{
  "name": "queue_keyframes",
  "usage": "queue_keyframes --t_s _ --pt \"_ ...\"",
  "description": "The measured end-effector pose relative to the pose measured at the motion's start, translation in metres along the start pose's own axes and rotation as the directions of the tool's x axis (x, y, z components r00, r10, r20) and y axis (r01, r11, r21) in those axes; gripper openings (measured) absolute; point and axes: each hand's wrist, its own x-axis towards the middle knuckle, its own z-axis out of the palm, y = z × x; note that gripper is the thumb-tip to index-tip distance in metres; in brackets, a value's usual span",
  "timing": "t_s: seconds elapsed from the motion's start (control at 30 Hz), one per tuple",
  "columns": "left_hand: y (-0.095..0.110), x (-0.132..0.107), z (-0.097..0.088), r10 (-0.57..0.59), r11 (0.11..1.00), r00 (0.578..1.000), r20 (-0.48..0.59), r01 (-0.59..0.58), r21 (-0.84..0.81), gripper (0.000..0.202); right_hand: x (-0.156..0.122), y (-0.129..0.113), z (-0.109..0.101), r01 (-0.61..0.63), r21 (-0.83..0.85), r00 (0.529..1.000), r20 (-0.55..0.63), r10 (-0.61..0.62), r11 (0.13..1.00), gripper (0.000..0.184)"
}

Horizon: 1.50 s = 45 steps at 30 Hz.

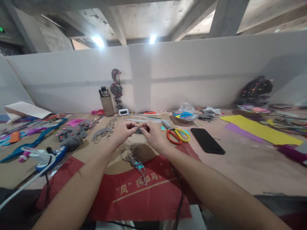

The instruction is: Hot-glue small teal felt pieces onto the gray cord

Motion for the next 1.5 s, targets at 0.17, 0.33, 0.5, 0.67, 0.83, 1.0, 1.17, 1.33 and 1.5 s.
queue_keyframes --t_s 0.17,0.33,0.5,0.67,0.83,1.0,1.17,1.33,1.5 --pt "-0.001 0.000 0.001 0.025 1.000 0.999 0.044 -0.026 0.015 0.023 0.000 0.002 -0.001 0.008 -0.063 1.000 0.013 -0.008 0.998 0.013" --pt "-0.001 0.000 0.001 0.028 0.999 0.997 0.075 -0.031 0.036 0.020 0.000 0.007 0.002 -0.008 -0.141 0.999 0.040 0.014 0.990 0.013" --pt "0.004 -0.002 0.003 -0.025 0.998 0.995 0.097 0.019 0.057 0.023 0.001 0.008 0.003 -0.013 -0.216 0.998 0.051 0.024 0.976 0.012" --pt "0.002 -0.003 0.006 -0.038 0.998 0.996 0.080 0.035 0.048 0.024 0.000 0.009 0.004 0.029 -0.236 0.999 0.052 -0.017 0.971 0.012" --pt "-0.003 -0.002 0.006 0.069 0.981 0.998 -0.009 -0.066 0.184 0.020 -0.001 0.006 0.002 0.052 -0.150 0.998 0.043 -0.046 0.987 0.013" --pt "-0.005 0.002 0.004 0.247 0.936 0.954 -0.170 -0.189 0.299 0.011 -0.002 0.003 0.004 0.040 -0.044 0.999 -0.003 -0.040 0.998 0.022" --pt "-0.016 0.007 -0.007 0.180 0.972 0.933 -0.312 -0.119 0.204 0.011 -0.002 0.001 0.007 0.023 -0.009 0.998 0.056 -0.023 1.000 0.018" --pt "-0.039 0.020 -0.026 -0.010 0.988 0.833 -0.553 -0.079 -0.136 0.015 -0.008 -0.017 0.006 0.055 0.080 0.987 0.144 -0.067 0.995 0.020" --pt "-0.052 0.031 -0.048 -0.304 0.657 0.765 -0.569 -0.264 -0.706 0.025 -0.015 -0.044 0.000 0.178 0.227 0.910 0.332 -0.248 0.957 0.023"
